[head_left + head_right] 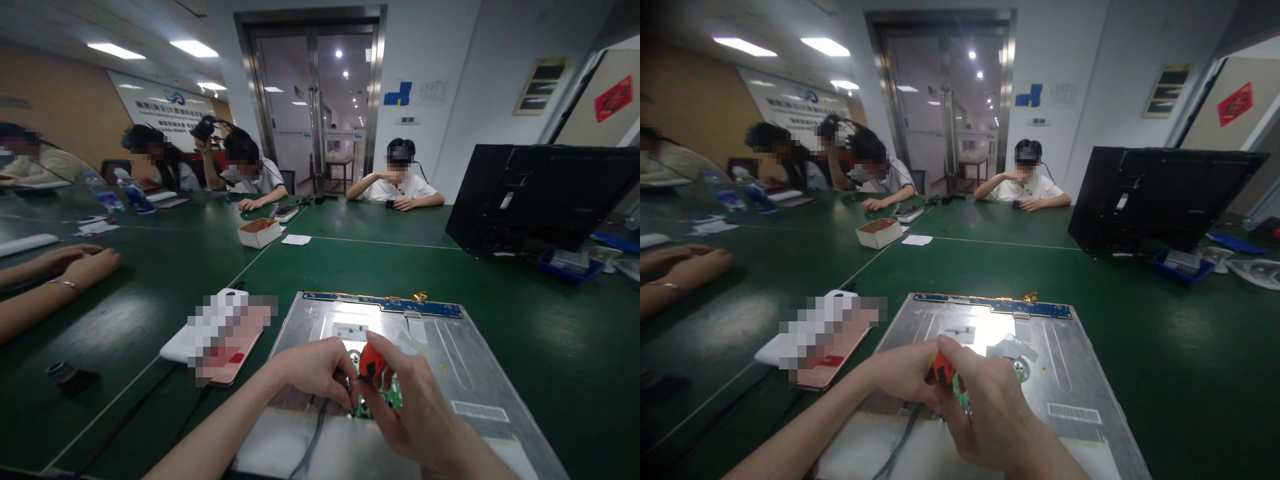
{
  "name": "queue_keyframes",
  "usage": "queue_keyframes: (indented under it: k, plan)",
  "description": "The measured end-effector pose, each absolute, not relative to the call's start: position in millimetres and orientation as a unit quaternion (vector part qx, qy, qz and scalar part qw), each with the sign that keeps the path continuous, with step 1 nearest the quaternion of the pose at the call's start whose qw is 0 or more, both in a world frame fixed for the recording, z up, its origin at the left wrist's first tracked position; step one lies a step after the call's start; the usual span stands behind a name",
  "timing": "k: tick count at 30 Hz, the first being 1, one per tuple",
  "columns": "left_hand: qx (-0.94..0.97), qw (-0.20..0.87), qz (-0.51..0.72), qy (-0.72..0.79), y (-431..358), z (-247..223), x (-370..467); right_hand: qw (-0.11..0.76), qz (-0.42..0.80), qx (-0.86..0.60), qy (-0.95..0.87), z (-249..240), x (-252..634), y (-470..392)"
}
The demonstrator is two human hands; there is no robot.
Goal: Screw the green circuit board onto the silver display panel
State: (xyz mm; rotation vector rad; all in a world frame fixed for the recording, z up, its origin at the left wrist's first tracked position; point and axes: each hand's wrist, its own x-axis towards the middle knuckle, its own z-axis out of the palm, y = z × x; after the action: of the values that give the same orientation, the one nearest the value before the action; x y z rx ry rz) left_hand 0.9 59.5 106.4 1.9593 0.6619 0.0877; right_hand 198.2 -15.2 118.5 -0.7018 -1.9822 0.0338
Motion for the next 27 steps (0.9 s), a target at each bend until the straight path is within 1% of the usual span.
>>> queue_keyframes:
  k: [4,8,15,18,22,27]
  plan:
    - [0.82,0.49,0.034,0.294,58.5,106.3,0.3,0.496,0.046,-0.269,-0.825,122.1,199.6,-15.8]
    - [0.825,0.461,0.02,0.325,56.9,106.6,0.5,0.475,0.059,-0.27,-0.835,126.8,201.5,-17.5]
    - [0.836,0.468,0.044,0.282,57.7,105.9,1.0,0.49,0.046,-0.3,-0.817,123.7,200.8,-19.4]
    - [0.838,0.464,0.037,0.285,57.4,103.6,0.3,0.499,0.049,-0.308,-0.809,122.7,199.3,-16.1]
    - [0.842,0.451,0.034,0.296,57.0,100.1,-0.5,0.495,0.072,-0.283,-0.818,126.2,199.6,-16.3]
    - [0.839,0.462,0.031,0.287,57.6,99.9,-0.5,0.5,0.045,-0.293,-0.814,128.3,201.3,-21.7]
